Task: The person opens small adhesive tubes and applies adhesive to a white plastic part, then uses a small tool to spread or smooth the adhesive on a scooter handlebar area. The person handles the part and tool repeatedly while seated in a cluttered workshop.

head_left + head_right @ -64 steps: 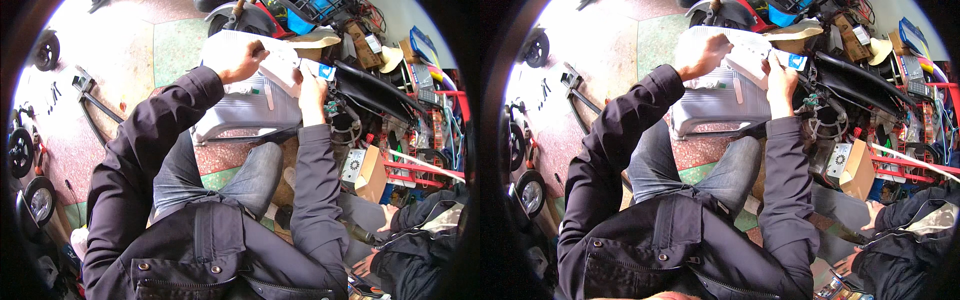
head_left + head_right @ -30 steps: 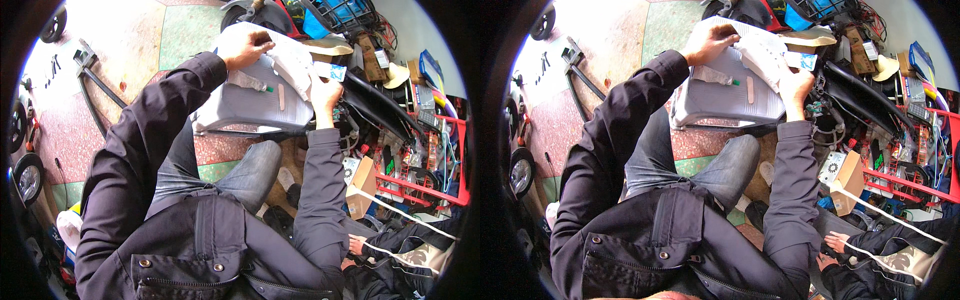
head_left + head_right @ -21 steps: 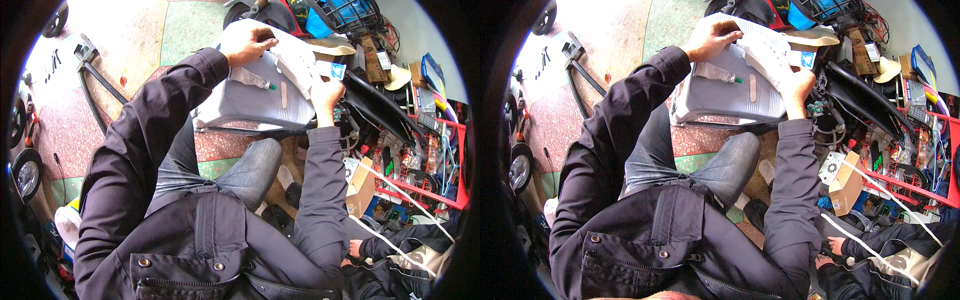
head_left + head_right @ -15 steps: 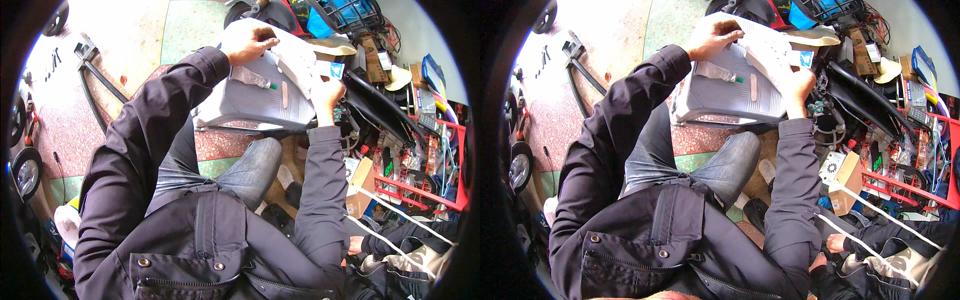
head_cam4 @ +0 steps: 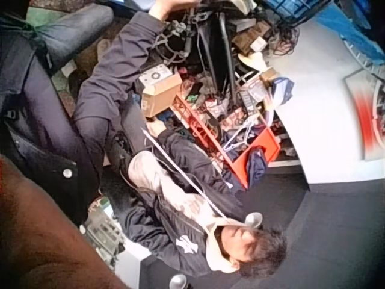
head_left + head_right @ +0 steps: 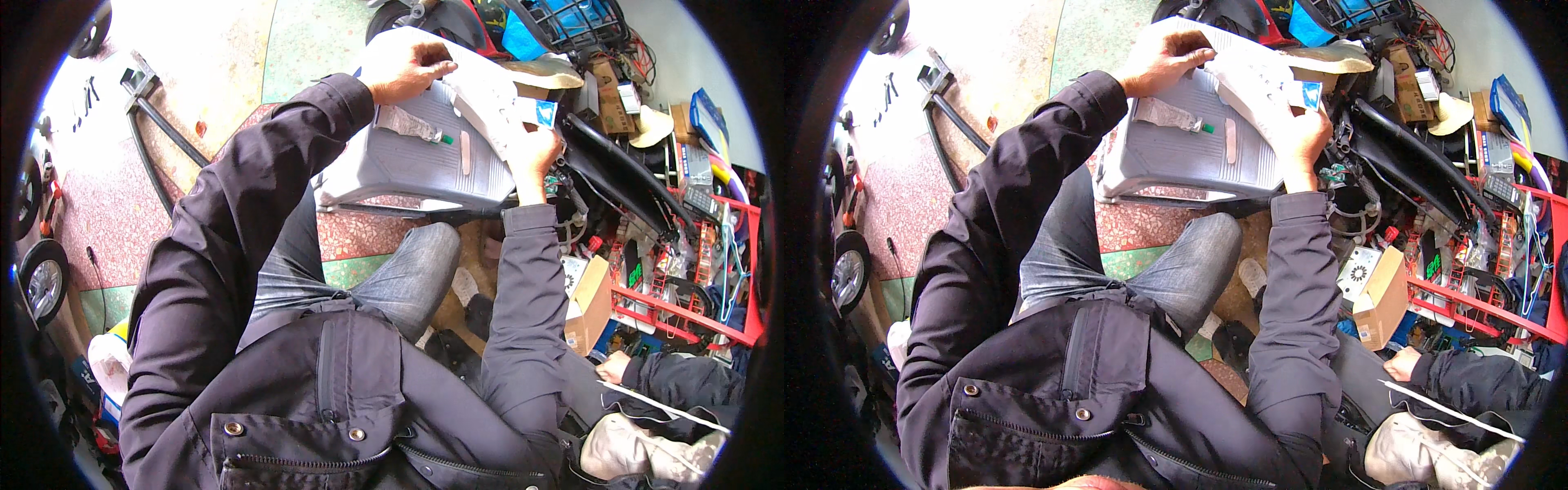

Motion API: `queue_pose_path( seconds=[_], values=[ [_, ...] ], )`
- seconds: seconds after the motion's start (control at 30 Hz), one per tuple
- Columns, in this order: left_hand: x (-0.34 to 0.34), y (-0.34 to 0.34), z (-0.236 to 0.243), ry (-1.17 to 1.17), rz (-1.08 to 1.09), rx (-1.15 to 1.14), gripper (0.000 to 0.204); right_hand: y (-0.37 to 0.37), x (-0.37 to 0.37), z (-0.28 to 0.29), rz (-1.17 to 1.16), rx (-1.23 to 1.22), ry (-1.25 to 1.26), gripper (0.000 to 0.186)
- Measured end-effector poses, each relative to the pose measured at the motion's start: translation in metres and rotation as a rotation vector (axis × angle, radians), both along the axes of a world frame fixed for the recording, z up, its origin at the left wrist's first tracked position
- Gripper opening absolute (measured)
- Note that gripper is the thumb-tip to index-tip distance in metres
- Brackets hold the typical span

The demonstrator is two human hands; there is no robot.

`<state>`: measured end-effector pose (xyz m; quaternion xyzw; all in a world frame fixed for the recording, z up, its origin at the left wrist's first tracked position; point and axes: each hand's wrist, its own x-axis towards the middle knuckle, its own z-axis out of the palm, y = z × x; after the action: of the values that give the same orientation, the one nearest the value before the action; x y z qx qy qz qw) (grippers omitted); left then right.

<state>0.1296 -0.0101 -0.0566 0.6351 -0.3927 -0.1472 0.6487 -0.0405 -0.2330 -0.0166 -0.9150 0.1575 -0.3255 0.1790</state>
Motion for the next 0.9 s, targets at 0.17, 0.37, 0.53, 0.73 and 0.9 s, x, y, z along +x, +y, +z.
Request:
queue_pose_path(
  seconds=[0.17,0.37,0.53,0.73,0.9],
  values=[
    [0.001,-0.001,-0.002,-0.041,0.01,0.022,0.045,-0.004,-0.002,-0.002,0.002,-0.039,0.001,0.018],
    [0.005,-0.001,-0.003,-0.056,-0.016,0.049,0.046,-0.001,0.0,-0.004,0.018,-0.055,-0.038,0.018],
    [0.002,-0.002,-0.002,-0.104,0.014,0.058,0.043,-0.006,-0.001,-0.006,0.013,-0.081,-0.055,0.019],
    [0.004,-0.003,-0.007,-0.111,-0.028,-0.044,0.035,0.003,0.0,-0.004,-0.01,-0.017,-0.058,0.019],
    [0.001,-0.007,-0.007,0.012,-0.1,-0.043,0.034,0.0,-0.001,-0.005,-0.027,-0.064,-0.059,0.019]
  ],
)
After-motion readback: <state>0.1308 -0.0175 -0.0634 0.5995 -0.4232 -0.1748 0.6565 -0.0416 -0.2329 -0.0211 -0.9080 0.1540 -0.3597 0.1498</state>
